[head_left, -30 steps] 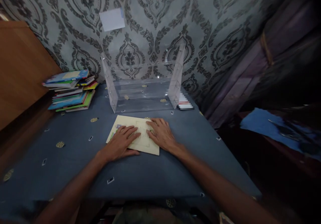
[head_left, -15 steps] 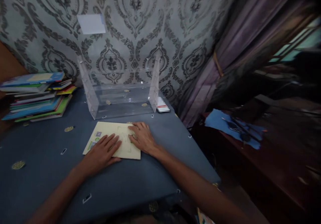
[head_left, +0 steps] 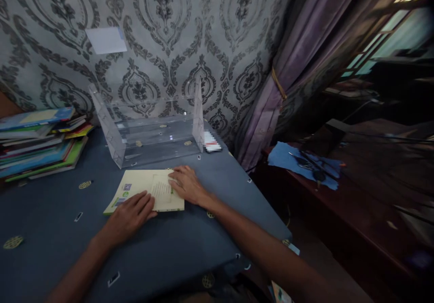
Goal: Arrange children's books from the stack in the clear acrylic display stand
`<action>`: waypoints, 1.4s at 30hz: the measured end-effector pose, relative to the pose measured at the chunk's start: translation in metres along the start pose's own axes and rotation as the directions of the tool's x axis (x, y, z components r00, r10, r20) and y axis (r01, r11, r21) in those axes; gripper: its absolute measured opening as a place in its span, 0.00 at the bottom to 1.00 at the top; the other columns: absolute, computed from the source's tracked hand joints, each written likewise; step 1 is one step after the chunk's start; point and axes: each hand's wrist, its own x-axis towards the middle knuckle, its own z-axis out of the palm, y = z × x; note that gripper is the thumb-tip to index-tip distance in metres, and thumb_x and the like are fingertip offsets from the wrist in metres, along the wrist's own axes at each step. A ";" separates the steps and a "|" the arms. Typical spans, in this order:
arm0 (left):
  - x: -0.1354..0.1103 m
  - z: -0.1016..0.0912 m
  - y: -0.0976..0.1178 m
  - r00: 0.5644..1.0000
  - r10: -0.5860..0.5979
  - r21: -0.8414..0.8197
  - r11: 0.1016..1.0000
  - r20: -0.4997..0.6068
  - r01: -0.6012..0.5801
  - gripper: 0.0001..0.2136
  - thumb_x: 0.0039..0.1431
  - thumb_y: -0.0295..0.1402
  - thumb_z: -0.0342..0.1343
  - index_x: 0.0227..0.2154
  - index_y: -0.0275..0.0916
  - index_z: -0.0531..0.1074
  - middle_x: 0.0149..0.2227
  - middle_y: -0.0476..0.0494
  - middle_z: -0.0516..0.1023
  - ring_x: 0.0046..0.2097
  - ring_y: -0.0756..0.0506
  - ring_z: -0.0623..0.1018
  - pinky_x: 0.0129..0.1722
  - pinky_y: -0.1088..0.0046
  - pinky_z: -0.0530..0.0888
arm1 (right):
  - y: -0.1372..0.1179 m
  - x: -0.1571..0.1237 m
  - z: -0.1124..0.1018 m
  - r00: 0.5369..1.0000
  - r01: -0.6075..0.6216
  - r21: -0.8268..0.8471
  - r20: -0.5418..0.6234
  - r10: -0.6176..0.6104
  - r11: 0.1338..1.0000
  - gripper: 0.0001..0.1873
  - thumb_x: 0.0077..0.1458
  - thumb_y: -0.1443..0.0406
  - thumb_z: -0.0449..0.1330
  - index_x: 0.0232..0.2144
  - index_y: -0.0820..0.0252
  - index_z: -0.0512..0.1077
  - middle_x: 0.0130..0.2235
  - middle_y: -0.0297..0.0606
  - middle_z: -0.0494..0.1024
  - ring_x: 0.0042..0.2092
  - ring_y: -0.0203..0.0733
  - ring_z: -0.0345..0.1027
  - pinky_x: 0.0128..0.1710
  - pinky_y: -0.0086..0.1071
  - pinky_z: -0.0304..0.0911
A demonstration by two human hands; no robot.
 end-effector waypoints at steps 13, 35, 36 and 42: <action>0.011 -0.011 -0.002 0.972 -0.236 -0.161 0.959 0.013 0.235 0.09 0.71 0.31 0.46 0.42 0.38 0.71 0.35 0.44 0.82 0.36 0.48 0.82 0.35 0.75 0.77 | 0.014 0.005 -0.008 0.999 0.034 0.203 -0.033 -0.028 0.979 0.23 0.71 0.58 0.45 0.36 0.61 0.77 0.39 0.43 0.79 0.44 0.43 0.69 0.50 0.38 0.60; 0.050 -0.035 -0.019 0.899 -0.437 -0.264 0.864 0.028 0.429 0.15 0.72 0.37 0.43 0.34 0.40 0.72 0.20 0.54 0.75 0.17 0.52 0.73 0.20 0.80 0.67 | 0.020 -0.001 -0.009 0.966 -0.095 0.776 -0.080 0.247 0.624 0.27 0.66 0.48 0.51 0.38 0.62 0.79 0.40 0.41 0.80 0.45 0.43 0.73 0.48 0.37 0.66; 0.054 -0.039 -0.021 0.885 -0.464 -0.267 0.848 0.044 0.458 0.16 0.72 0.38 0.43 0.33 0.40 0.72 0.18 0.55 0.73 0.16 0.52 0.73 0.18 0.80 0.66 | 0.019 -0.001 -0.009 0.962 -0.094 0.856 -0.054 0.268 0.508 0.27 0.63 0.45 0.53 0.41 0.61 0.78 0.41 0.41 0.80 0.45 0.43 0.73 0.48 0.37 0.67; 0.049 -0.054 -0.035 0.721 -0.681 -0.254 0.680 0.129 0.688 0.17 0.69 0.40 0.45 0.24 0.42 0.67 0.15 0.57 0.65 0.15 0.53 0.66 0.16 0.80 0.63 | 0.010 0.004 -0.014 0.975 -0.057 0.998 0.051 0.218 0.017 0.37 0.42 0.40 0.69 0.46 0.57 0.74 0.46 0.40 0.79 0.47 0.44 0.73 0.51 0.41 0.69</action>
